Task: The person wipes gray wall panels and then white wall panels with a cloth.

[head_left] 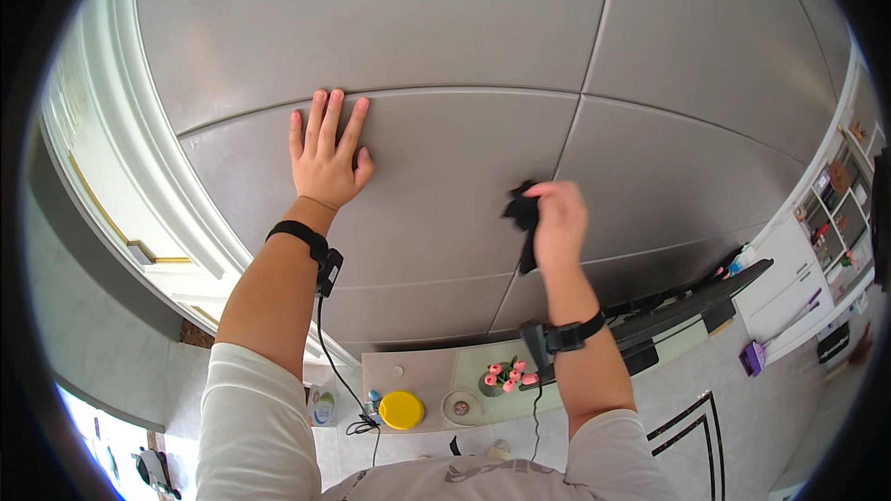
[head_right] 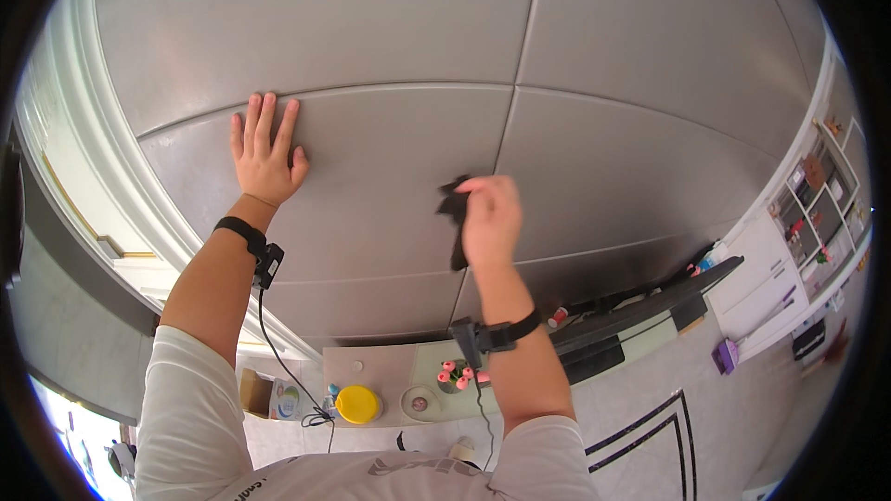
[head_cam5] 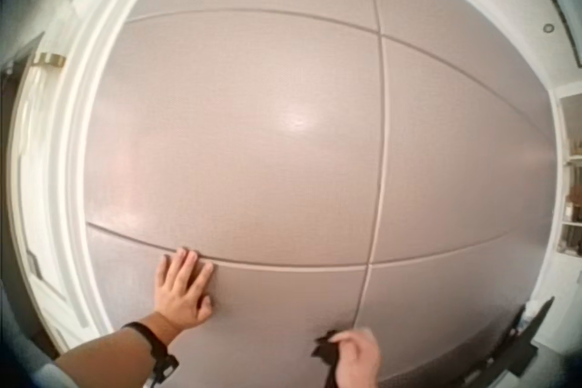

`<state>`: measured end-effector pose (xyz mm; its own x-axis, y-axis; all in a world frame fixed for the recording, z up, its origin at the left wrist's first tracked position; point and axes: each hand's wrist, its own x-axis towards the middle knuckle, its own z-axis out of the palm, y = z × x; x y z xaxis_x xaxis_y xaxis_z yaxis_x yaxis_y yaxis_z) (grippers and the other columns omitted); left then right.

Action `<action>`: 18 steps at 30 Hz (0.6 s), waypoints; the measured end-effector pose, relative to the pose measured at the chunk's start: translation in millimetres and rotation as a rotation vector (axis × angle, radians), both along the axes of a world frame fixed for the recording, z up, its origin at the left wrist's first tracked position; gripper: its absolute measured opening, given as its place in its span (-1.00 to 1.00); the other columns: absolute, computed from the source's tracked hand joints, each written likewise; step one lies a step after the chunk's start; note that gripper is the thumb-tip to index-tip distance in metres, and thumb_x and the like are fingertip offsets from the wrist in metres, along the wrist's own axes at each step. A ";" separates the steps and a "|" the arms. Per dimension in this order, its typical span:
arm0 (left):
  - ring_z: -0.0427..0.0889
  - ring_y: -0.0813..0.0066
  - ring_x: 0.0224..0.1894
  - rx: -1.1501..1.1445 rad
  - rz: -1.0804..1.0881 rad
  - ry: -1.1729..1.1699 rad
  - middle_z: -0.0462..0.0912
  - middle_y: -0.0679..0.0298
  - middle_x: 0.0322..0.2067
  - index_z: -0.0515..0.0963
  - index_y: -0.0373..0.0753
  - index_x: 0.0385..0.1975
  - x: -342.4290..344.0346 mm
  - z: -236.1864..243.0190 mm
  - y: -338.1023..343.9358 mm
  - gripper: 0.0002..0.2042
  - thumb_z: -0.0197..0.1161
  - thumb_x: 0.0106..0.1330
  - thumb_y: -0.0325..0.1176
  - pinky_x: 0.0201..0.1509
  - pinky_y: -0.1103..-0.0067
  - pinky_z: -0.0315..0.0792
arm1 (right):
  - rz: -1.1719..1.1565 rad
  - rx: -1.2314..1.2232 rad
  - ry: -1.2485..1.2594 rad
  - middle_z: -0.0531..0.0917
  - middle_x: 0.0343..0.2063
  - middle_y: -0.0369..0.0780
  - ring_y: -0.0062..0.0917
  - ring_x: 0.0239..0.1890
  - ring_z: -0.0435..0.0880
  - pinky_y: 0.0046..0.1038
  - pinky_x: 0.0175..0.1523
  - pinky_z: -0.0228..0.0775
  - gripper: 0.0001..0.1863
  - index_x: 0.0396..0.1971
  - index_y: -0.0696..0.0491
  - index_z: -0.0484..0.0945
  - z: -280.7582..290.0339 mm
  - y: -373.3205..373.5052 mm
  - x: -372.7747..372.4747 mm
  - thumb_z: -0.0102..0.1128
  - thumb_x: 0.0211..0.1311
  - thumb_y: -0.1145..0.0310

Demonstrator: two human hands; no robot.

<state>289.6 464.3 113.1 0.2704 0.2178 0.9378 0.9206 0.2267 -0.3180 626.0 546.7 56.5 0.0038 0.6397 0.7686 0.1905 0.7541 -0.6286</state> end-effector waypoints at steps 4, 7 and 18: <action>0.21 0.14 0.55 0.009 0.009 0.008 0.30 0.15 0.48 0.45 0.02 0.41 -2.7 2.2 -3.4 -0.33 0.13 0.17 -0.22 0.58 0.07 -0.03 | -0.155 -0.257 0.135 0.66 -0.25 -0.18 -0.37 -0.16 0.62 -0.34 -0.01 0.45 -0.73 -0.42 0.14 0.65 73.6 14.1 19.1 0.39 0.31 0.22; 0.21 0.16 0.55 0.012 0.022 0.010 0.30 0.16 0.48 0.46 0.02 0.41 -7.8 2.0 -4.2 -0.33 0.12 0.18 -0.21 0.58 0.08 -0.02 | -0.180 -0.154 0.097 0.66 -0.15 -0.17 -0.35 -0.10 0.61 -0.31 0.07 0.45 -0.72 -0.24 0.11 0.64 107.5 7.8 8.1 0.43 0.28 0.21; 0.24 0.12 0.53 0.012 0.003 -0.002 0.32 0.15 0.46 0.47 0.02 0.39 -5.0 -2.7 -2.0 -0.34 0.13 0.17 -0.23 0.58 0.07 0.00 | -0.464 0.418 0.172 0.56 -0.13 -0.14 -0.18 -0.12 0.63 -0.24 -0.08 0.54 -0.83 -0.14 0.07 0.59 116.6 22.3 -90.6 0.32 0.32 0.41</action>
